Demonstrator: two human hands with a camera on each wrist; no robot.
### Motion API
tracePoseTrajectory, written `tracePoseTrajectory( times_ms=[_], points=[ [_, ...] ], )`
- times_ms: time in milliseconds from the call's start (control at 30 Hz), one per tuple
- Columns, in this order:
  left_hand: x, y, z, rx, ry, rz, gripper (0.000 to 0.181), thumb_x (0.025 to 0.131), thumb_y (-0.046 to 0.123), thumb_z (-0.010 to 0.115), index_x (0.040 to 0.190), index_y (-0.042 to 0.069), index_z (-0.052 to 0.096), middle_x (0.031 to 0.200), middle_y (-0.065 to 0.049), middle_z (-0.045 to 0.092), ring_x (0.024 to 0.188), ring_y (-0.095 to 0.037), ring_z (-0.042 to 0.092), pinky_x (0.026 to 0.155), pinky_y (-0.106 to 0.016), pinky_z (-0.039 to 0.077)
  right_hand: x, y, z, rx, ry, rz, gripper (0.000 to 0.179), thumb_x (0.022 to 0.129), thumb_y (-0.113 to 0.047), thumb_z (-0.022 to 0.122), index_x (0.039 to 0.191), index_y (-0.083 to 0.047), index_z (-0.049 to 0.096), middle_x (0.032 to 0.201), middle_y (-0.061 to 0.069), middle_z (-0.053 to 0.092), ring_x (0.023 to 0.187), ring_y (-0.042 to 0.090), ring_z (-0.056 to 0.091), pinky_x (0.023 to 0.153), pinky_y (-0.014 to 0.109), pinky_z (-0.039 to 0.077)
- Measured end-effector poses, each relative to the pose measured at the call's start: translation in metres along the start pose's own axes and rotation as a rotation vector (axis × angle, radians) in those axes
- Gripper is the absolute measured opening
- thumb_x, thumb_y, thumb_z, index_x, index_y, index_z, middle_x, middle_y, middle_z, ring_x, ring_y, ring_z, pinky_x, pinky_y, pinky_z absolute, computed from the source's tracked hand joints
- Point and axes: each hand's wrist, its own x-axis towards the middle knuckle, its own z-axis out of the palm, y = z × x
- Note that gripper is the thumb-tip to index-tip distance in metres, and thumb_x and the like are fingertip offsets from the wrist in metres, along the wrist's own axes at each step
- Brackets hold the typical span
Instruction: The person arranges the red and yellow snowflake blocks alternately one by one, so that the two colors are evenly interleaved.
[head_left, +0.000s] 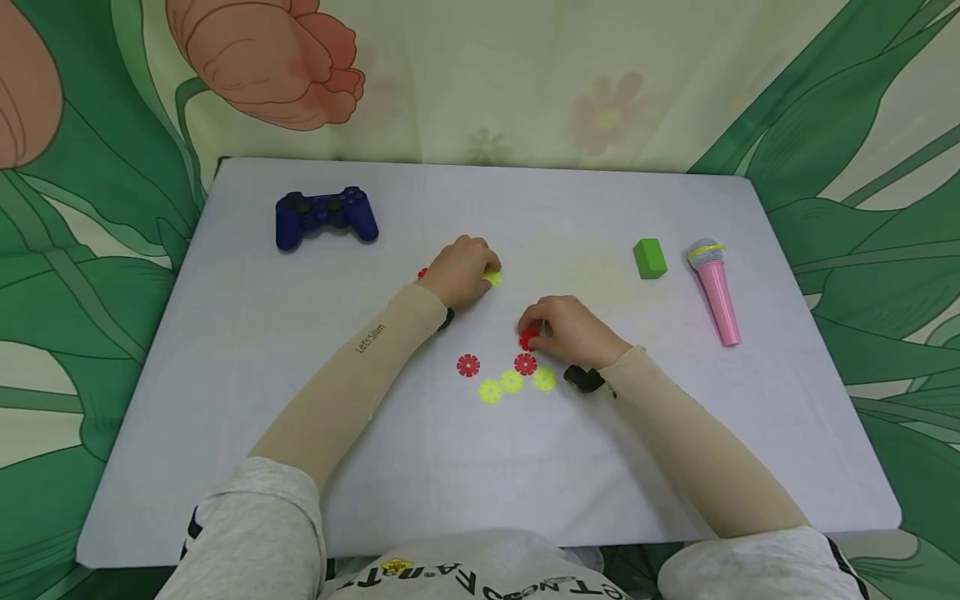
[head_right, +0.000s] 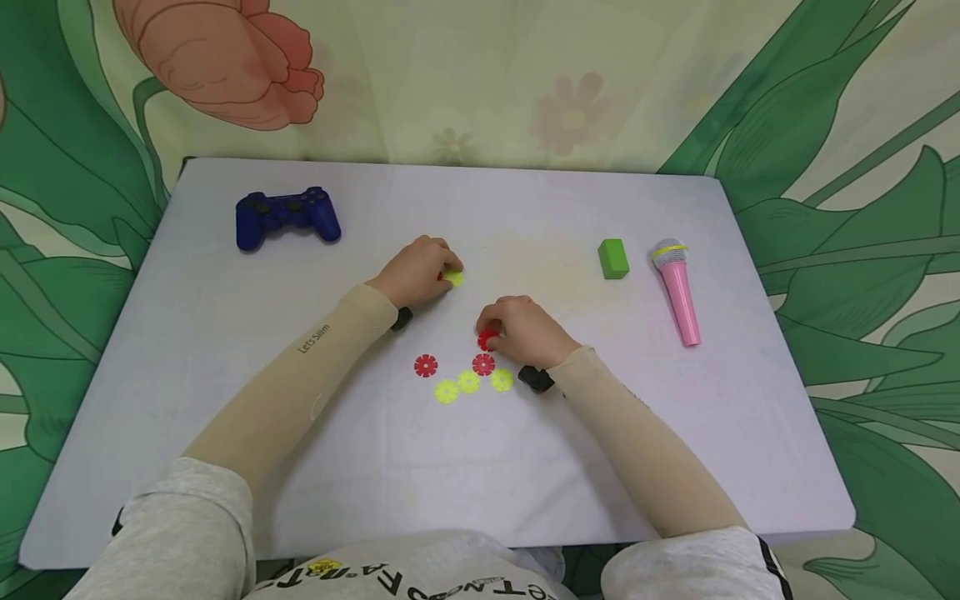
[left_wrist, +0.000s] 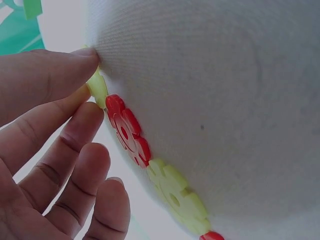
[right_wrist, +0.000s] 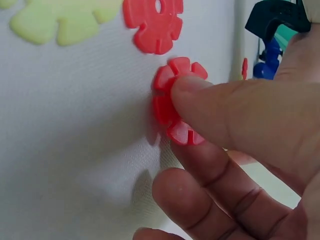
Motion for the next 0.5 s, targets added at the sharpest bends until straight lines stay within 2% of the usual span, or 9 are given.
tracePoseTrajectory(
  times_ms=[233, 500],
  points=[
    [-0.0017, 0.0009, -0.0004, 0.000, 0.008, 0.004, 0.028, 0.095, 0.007, 0.072, 0.123, 0.007, 0.076, 0.127, -0.012, 0.071, 0.118, -0.032, 0.061, 0.105, -0.041, 0.053, 0.0037, 0.0070, -0.0029, 0.085, -0.013, 0.008, 0.013, 0.092, -0.007, 0.077, 0.103, -0.013, 0.081, 0.095, 0.000, 0.079, 0.085, 0.014, 0.067, 0.077, 0.029, 0.056],
    [-0.0018, 0.0009, -0.0001, -0.011, 0.015, 0.003, 0.028, 0.095, 0.007, 0.071, 0.123, 0.007, 0.076, 0.127, -0.012, 0.071, 0.119, -0.032, 0.060, 0.106, -0.041, 0.052, 0.0094, 0.0076, -0.0096, 0.133, -0.030, 0.021, 0.014, 0.094, -0.006, 0.074, 0.103, -0.013, 0.081, 0.098, 0.001, 0.078, 0.086, 0.017, 0.065, 0.076, 0.030, 0.054]
  ],
)
